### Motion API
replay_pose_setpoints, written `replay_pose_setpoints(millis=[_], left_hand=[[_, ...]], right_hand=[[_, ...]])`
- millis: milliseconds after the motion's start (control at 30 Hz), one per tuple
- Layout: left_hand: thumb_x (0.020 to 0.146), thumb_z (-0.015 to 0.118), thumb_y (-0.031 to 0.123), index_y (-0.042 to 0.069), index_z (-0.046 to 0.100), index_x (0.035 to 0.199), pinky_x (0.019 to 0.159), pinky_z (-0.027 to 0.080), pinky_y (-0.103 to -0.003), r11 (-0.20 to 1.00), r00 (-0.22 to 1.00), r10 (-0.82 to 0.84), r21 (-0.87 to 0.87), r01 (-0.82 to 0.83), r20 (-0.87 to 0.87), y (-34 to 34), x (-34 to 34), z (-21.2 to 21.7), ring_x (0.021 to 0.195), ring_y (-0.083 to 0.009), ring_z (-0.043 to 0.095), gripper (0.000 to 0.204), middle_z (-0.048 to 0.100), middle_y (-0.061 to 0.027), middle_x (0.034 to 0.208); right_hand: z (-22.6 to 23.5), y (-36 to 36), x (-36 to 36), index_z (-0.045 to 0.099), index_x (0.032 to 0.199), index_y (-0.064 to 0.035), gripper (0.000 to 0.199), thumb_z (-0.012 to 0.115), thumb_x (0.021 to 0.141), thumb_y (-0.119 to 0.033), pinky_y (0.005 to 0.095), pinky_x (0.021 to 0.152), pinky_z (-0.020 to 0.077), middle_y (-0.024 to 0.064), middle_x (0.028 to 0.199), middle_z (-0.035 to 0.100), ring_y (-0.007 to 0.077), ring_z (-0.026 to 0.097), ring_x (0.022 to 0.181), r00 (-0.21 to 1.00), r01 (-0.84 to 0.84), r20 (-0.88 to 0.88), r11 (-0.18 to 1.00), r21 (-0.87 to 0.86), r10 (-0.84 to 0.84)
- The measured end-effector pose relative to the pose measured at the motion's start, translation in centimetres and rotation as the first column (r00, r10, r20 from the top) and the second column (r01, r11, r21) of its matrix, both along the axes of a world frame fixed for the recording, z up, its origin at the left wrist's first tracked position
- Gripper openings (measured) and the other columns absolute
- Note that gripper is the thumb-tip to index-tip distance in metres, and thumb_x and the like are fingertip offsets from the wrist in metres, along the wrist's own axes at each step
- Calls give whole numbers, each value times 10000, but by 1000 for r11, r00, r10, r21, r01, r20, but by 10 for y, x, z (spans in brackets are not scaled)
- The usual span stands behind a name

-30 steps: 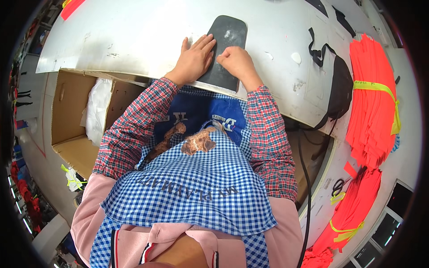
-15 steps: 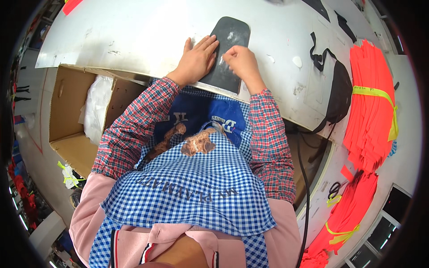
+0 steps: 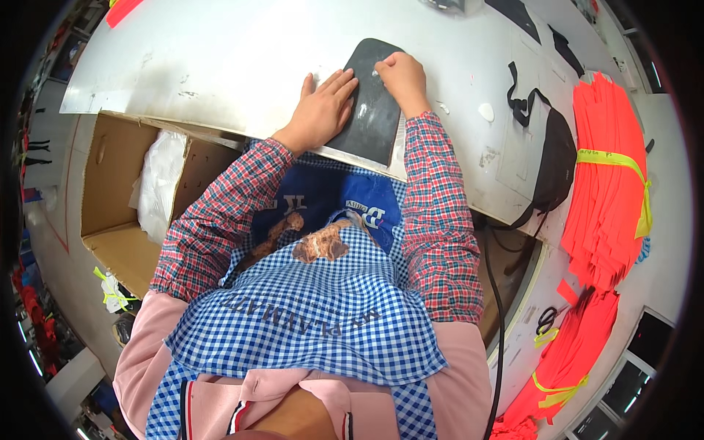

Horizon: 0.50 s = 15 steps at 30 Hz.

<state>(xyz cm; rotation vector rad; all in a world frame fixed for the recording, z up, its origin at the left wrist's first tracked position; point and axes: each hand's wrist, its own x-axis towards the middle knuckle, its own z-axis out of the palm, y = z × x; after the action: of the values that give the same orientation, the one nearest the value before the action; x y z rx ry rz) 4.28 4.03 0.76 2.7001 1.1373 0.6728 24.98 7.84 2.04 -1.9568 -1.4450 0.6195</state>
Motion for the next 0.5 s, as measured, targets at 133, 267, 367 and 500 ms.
replay_pose_setpoints(millis=[133,267,367,500], left_hand=[[987,479,211,58,507,1377,1118,245,-615,1000,1000,7,4,-7,-5,0,0,0,1392,-282,398,420,453,-120,1483],[985,482,205,57,508,1375,1117,245,-616,1000,1000,0,-2,0,2,0,0,2,1389,-283,402,418,458,-122,1479],[984,484,203,54,507,1375,1115,247,-616,1000,1000,2,-8,-2,1,0,0,2,1387,-283,403,418,460,-124,1476],[984,483,205,52,507,1373,1110,253,-619,1000,1000,-2,-3,2,4,-2,-1,2,1389,-282,401,418,459,-125,1477]], right_hand=[[0,2,5,704,796,-51,248,687,795,-298,334,644,542,101,710,700,209,677,616,998,-35,52,999,-25,36],[5,5,8,708,806,-59,258,700,779,-316,368,708,543,125,779,714,263,692,725,995,-78,-73,985,-151,68],[1,4,0,711,812,-68,260,704,770,-325,380,725,539,126,809,717,284,690,778,997,26,69,1000,-14,-25],[-1,-1,-1,709,802,-70,254,700,771,-322,383,723,540,124,804,717,287,691,774,991,20,134,997,72,-29]])
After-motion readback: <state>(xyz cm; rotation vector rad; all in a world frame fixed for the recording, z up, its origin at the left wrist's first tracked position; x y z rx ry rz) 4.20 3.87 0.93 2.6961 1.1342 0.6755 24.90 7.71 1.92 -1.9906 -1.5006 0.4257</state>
